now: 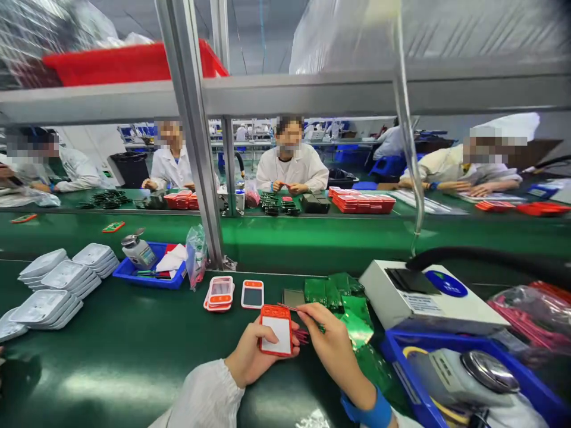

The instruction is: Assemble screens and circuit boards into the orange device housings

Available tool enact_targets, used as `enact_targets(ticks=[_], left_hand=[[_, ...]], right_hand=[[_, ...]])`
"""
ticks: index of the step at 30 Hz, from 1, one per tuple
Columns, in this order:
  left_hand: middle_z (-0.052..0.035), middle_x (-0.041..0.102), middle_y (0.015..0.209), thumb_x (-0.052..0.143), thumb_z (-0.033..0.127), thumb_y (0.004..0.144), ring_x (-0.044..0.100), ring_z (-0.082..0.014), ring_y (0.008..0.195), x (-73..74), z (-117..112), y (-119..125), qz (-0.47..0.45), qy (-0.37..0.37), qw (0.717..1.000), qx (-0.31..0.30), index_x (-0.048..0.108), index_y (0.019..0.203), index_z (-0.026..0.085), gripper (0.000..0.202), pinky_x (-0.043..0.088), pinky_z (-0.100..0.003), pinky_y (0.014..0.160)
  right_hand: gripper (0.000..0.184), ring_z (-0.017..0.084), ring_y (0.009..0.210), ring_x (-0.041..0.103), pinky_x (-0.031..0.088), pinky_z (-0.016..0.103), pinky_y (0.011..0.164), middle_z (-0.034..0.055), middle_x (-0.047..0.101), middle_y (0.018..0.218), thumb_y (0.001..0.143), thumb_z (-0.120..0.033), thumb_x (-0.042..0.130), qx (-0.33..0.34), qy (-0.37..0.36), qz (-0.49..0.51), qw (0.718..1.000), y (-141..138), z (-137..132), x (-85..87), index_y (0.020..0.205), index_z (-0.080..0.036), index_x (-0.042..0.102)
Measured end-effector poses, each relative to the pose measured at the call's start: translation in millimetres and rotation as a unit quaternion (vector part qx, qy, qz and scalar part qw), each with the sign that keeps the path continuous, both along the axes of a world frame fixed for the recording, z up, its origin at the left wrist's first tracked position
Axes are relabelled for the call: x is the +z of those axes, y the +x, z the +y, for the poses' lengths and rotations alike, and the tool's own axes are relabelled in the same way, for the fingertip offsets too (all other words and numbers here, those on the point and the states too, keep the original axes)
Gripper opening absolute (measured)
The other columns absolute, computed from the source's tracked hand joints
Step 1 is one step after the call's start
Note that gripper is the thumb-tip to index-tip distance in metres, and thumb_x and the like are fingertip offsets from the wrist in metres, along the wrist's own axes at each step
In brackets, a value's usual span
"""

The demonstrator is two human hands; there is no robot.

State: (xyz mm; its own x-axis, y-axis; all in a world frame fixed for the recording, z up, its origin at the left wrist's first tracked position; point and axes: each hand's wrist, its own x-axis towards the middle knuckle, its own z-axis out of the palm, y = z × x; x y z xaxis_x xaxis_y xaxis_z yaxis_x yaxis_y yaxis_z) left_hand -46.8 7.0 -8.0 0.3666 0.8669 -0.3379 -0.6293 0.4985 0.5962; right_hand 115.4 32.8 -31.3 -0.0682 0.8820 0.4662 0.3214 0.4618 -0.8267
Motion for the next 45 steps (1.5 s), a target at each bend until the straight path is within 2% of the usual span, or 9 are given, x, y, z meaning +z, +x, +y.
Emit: enact_targets(ticks=[4, 13, 17, 24, 34, 45], left_hand=[[-0.0101, 0.07, 0.088, 0.051, 0.005, 0.045, 0.063, -0.0222, 0.075, -6.0, 3.3, -1.0, -0.004, 0.001, 1.0, -0.012, 0.067, 0.086, 0.012, 0.045, 0.047, -0.04, 0.076], [-0.0107, 0.069, 0.087, 0.052, 0.006, 0.047, 0.062, -0.022, 0.076, -6.2, 6.0, 0.5, -0.011, -0.005, 1.0, -0.018, 0.066, 0.086, 0.011, 0.041, 0.046, -0.04, 0.077], [-0.0109, 0.068, 0.088, 0.053, 0.005, 0.049, 0.063, -0.0228, 0.079, -5.3, 5.3, 1.4, -0.013, -0.004, 1.0, -0.016, 0.065, 0.087, 0.011, 0.041, 0.045, -0.042, 0.081], [-0.0108, 0.068, 0.083, 0.053, 0.006, 0.048, 0.062, -0.0222, 0.074, -6.2, 5.0, 2.0, -0.006, -0.01, 1.0, -0.011, 0.063, 0.087, 0.011, 0.04, 0.044, -0.039, 0.075], [-0.0093, 0.067, 0.082, 0.053, 0.006, 0.049, 0.062, -0.0218, 0.074, -8.0, 4.4, 1.3, -0.003, 0.002, 1.0, -0.017, 0.061, 0.088, 0.012, 0.041, 0.043, -0.04, 0.077], [-0.0089, 0.067, 0.084, 0.054, 0.005, 0.05, 0.062, -0.0224, 0.075, -7.3, 4.4, 2.3, -0.017, 0.02, 0.999, -0.024, 0.062, 0.088, 0.013, 0.04, 0.042, -0.041, 0.079]], right_hand=[[0.024, 0.021, 0.083, 0.063, 0.052, 0.033, 0.072, 0.0071, 0.068, 0.085, 0.095, -0.03, 0.046, 0.006, 0.073, -0.061, 0.995, 3.7, -1.8, -3.5, 0.086, -0.021, 0.066], [0.021, 0.018, 0.08, 0.057, 0.048, 0.033, 0.074, 0.0041, 0.061, 0.08, 0.095, -0.013, 0.042, 0.031, 0.13, -0.147, 0.98, 3.1, -5.5, 6.2, 0.089, -0.02, 0.061], [0.021, 0.018, 0.078, 0.055, 0.046, 0.035, 0.077, 0.0031, 0.06, 0.077, 0.096, -0.012, 0.042, 0.03, 0.131, -0.159, 0.978, 3.8, -6.2, 7.3, 0.09, -0.02, 0.061], [0.024, 0.017, 0.078, 0.057, 0.045, 0.039, 0.085, 0.0026, 0.062, 0.08, 0.095, -0.009, 0.04, 0.031, 0.15, -0.16, 0.975, 4.8, -4.1, 2.3, 0.09, -0.021, 0.06], [0.028, 0.016, 0.079, 0.059, 0.042, 0.042, 0.093, 0.002, 0.062, 0.083, 0.093, -0.004, 0.036, 0.033, 0.169, -0.192, 0.966, 6.6, -4.2, 0.5, 0.094, -0.022, 0.057], [0.03, 0.015, 0.079, 0.058, 0.041, 0.045, 0.095, 0.0025, 0.06, 0.084, 0.092, -0.001, 0.035, 0.025, 0.178, -0.213, 0.96, 7.6, -5.0, -1.1, 0.095, -0.022, 0.056]])
